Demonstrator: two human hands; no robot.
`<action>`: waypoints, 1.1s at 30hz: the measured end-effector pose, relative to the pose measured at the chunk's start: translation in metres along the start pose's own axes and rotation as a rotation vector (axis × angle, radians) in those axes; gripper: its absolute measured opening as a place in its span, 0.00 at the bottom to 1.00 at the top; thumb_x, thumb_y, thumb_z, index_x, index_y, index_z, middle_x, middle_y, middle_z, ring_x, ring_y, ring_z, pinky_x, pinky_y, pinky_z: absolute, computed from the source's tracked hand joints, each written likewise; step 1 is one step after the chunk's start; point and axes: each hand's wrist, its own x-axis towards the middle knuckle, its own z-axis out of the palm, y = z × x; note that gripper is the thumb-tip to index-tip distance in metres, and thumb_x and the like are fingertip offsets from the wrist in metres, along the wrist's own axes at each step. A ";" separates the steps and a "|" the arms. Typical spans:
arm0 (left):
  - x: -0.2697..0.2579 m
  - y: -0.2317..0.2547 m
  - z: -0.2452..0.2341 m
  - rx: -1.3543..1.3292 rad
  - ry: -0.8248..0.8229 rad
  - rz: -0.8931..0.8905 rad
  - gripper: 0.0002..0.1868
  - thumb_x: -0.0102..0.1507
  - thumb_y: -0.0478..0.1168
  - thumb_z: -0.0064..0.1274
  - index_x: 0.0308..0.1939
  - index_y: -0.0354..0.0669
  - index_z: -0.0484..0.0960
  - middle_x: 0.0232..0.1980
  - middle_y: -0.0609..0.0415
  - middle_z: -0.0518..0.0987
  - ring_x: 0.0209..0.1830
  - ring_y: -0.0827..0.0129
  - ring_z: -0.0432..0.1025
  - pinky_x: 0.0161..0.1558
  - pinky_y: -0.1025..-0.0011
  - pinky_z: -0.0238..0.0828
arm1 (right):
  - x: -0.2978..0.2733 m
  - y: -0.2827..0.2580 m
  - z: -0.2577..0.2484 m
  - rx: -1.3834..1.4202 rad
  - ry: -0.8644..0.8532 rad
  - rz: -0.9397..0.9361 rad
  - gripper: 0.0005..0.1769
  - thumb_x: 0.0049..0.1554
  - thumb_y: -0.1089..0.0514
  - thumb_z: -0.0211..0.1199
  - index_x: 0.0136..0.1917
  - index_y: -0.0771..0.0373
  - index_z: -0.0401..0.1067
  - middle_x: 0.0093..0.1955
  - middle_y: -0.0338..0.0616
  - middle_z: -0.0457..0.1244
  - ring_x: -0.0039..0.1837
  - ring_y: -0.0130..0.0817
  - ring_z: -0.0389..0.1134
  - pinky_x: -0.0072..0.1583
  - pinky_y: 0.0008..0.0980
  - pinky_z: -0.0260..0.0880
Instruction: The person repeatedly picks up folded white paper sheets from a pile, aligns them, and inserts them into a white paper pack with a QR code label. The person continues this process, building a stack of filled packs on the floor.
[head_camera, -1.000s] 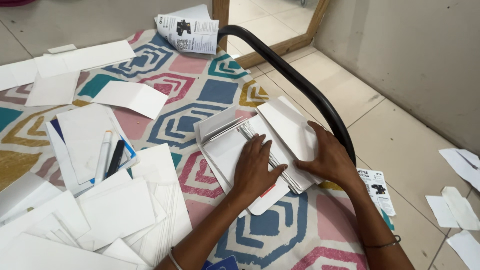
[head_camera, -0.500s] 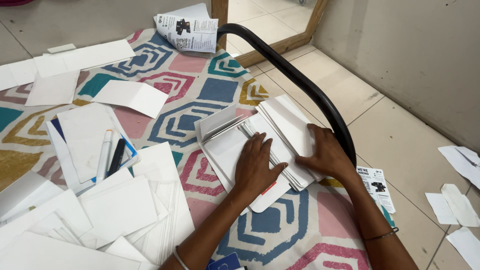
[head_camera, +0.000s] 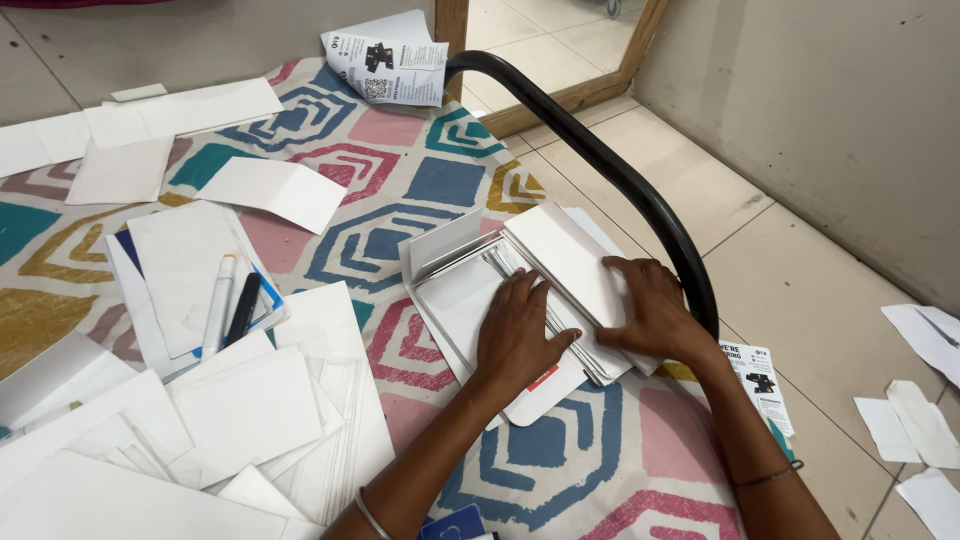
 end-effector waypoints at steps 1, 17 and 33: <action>0.000 0.001 -0.003 -0.004 0.004 -0.002 0.44 0.55 0.53 0.70 0.63 0.26 0.69 0.70 0.32 0.64 0.75 0.45 0.55 0.73 0.55 0.50 | -0.001 0.000 0.001 -0.007 0.015 -0.020 0.66 0.32 0.39 0.78 0.79 0.48 0.52 0.71 0.60 0.54 0.74 0.58 0.55 0.73 0.54 0.55; 0.000 -0.002 0.004 -0.028 0.039 -0.006 0.46 0.54 0.51 0.70 0.66 0.30 0.64 0.69 0.35 0.66 0.74 0.47 0.58 0.74 0.56 0.51 | -0.007 -0.002 0.000 -0.008 -0.010 -0.080 0.67 0.31 0.27 0.80 0.76 0.53 0.59 0.73 0.58 0.56 0.73 0.52 0.60 0.73 0.50 0.59; -0.001 -0.009 0.011 0.060 -0.008 0.031 0.46 0.59 0.57 0.63 0.71 0.30 0.65 0.74 0.35 0.64 0.78 0.48 0.53 0.75 0.55 0.45 | -0.012 -0.007 0.011 -0.047 0.105 -0.062 0.53 0.43 0.32 0.74 0.76 0.52 0.62 0.71 0.60 0.58 0.69 0.55 0.63 0.67 0.49 0.67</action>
